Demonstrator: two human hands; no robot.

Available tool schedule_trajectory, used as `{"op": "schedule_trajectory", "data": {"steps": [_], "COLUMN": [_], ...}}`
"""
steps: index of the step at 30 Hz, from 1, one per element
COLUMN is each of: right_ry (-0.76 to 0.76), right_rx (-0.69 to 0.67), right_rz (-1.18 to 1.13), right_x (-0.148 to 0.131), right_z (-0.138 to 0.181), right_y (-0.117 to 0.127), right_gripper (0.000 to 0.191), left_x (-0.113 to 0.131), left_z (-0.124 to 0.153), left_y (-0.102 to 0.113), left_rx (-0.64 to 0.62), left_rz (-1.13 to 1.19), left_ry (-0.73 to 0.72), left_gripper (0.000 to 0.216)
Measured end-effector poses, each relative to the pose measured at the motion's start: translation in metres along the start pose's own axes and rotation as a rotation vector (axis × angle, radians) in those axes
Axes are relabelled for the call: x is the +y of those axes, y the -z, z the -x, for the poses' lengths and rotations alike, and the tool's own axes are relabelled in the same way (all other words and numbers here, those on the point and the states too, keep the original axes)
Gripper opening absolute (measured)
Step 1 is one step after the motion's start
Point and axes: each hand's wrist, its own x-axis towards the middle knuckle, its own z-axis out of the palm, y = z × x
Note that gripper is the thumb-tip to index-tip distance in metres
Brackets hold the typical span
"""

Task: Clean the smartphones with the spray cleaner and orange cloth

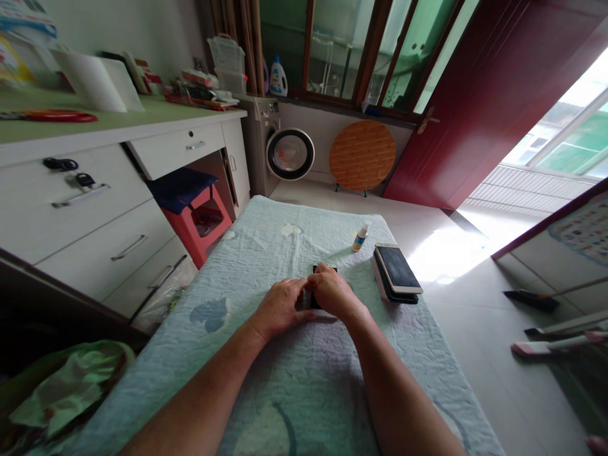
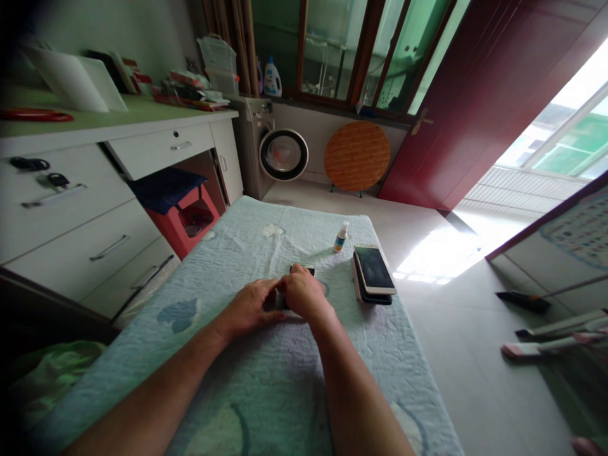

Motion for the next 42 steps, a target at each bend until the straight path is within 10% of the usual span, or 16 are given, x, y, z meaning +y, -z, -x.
{"op": "schedule_trajectory", "data": {"steps": [42], "right_ry": [-0.027], "right_rx": [0.146], "right_rz": [0.042], "right_x": [0.012], "right_z": [-0.015], "right_y": [-0.011], "right_gripper": [0.024], "left_x": [0.003], "left_z": [0.002], "left_y": [-0.001], "left_rx": [-0.022], "left_rz": [0.039], "left_ry": [-0.072], "left_gripper": [0.032]}}
